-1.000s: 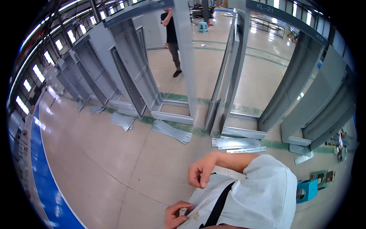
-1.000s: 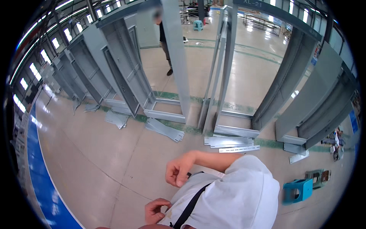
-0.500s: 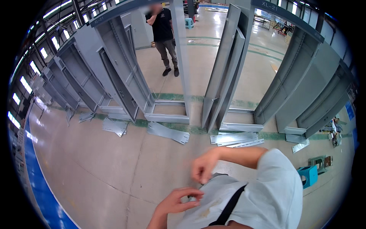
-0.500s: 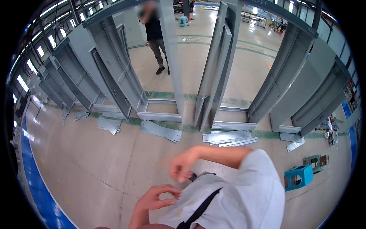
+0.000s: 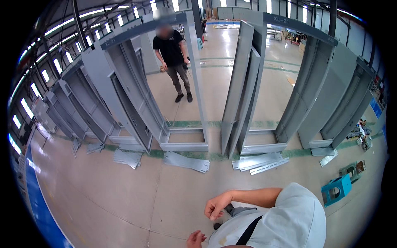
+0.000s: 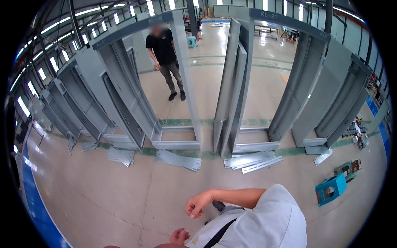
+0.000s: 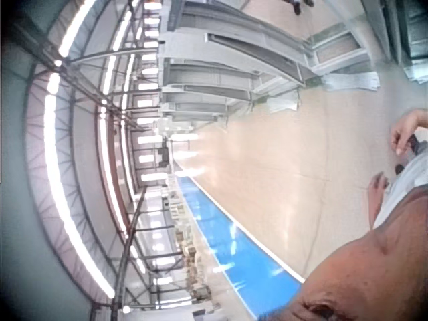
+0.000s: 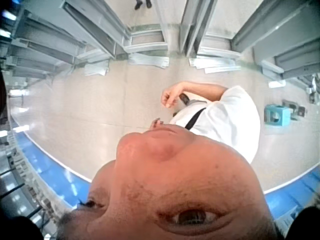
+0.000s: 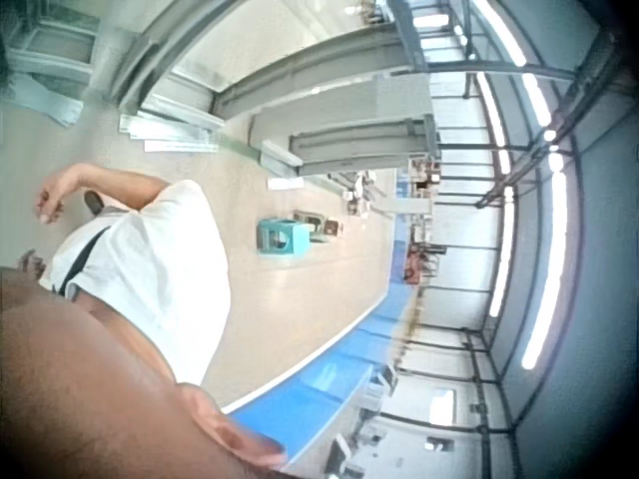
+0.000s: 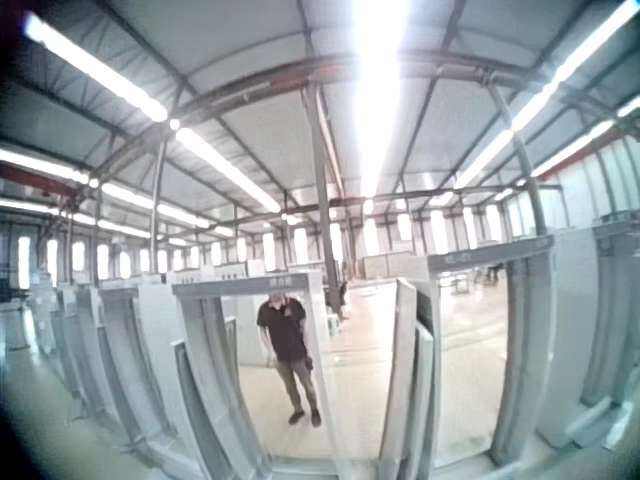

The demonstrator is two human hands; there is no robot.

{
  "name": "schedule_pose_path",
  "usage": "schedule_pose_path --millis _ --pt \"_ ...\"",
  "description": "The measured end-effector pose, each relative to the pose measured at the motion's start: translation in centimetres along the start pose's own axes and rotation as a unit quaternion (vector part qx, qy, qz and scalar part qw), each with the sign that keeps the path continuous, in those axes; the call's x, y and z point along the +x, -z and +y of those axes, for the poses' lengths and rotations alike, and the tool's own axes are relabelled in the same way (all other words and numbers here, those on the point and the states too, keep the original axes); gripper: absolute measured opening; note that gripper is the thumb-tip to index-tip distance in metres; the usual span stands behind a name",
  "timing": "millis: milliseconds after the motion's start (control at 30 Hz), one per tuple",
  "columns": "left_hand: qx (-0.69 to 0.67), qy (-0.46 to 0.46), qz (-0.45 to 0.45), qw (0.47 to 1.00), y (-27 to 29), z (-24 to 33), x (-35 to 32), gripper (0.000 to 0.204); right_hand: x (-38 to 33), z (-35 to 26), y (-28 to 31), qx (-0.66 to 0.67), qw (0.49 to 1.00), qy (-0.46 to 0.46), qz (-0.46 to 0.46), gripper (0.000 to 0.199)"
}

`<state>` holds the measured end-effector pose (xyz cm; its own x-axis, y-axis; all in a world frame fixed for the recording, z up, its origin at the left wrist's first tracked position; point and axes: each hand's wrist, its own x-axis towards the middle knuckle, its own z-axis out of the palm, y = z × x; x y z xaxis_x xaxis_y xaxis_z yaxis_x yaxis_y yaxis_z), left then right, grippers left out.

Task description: The person assembles a metal shelving frame by hand, inserting bolts and nuts into pre-drilled holes on vertical and horizontal members. They position a metal panel, align it with the frame, and secure it with fasteners. The person moves between standing and sitting positions to reach different parts of the structure.

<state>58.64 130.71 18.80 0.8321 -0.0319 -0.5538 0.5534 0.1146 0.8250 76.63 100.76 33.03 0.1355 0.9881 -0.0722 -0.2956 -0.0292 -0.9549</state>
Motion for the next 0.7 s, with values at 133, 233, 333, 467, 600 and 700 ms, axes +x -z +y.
schedule_pose_path --millis 133,233,333,467,600,700 --pt "0.557 -0.058 -0.174 0.81 -2.5 0.3 4.5 0.04 -0.6 7.1 -0.4 0.135 0.97 -0.103 0.176 0.036" --pt "0.531 -0.098 -0.252 0.803 -3.1 0.3 7.8 0.05 -4.0 19.2 -0.1 0.065 0.934 -0.246 0.251 0.04" --pt "0.418 -0.088 -0.146 0.892 -1.6 0.7 6.7 0.057 -5.0 22.1 -3.0 0.163 0.894 -0.287 0.304 0.042" --pt "0.646 -0.099 -0.119 0.747 0.2 -0.6 7.9 0.061 -6.6 23.9 -2.2 0.214 0.869 -0.268 0.357 0.041" --pt "0.551 -0.087 -0.225 0.799 -0.8 -1.2 8.1 0.062 -7.7 24.8 -2.2 0.174 0.858 -0.264 0.404 0.039" --pt "0.547 -0.1 -0.223 0.801 -0.9 -1.6 7.5 0.06 -7.7 23.9 -2.0 0.155 0.859 -0.291 0.392 0.04"
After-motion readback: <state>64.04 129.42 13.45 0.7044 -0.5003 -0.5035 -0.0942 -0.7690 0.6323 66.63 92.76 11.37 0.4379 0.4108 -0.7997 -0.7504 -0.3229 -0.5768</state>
